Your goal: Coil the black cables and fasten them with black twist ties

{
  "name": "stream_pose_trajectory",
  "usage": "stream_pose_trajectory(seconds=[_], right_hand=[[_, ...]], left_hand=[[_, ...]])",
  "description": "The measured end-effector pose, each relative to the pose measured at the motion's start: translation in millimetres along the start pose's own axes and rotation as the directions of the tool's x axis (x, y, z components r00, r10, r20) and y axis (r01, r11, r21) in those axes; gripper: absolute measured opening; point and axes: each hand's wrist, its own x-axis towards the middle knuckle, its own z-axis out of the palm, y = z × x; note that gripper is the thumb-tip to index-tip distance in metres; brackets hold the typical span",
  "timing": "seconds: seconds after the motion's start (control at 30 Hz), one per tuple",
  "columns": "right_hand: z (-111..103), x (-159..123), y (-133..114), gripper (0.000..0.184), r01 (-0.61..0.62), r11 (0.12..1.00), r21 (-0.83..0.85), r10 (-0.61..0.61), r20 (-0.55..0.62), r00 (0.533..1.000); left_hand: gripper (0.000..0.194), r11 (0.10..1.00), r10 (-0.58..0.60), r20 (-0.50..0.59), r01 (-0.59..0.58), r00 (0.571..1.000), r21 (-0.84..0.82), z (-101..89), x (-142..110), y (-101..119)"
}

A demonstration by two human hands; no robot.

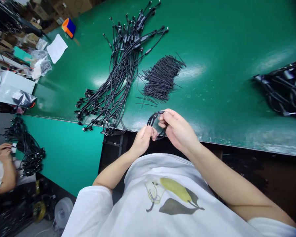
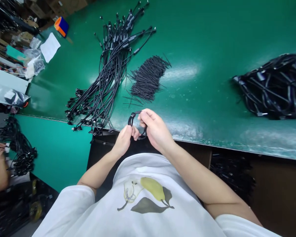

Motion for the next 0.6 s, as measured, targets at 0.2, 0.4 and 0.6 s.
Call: stream_pose_trajectory(seconds=[0.2, 0.4, 0.6], right_hand=[[6.4, -14.8, 18.0, 0.039, 0.035, 0.996, -0.082, -0.027, 0.097, 0.995], [3.1, -18.6, 24.8, 0.053, 0.041, 0.999, -0.009, -0.040, 0.112, 0.993], [7.1, -15.9, 15.2, 0.048, -0.111, 0.987, 0.115, 0.096, 0.133, 0.987]], left_hand=[[0.056, 0.936, -0.062, 0.130, 0.012, 0.990, 0.352, -8.3, 2.2, 0.7], [0.050, 0.897, -0.352, 0.394, 0.187, 0.849, 0.400, -10.1, 1.5, -3.7], [0.058, 0.953, -0.297, 0.478, 0.231, 0.826, 0.193, -12.8, -1.2, -8.5]])
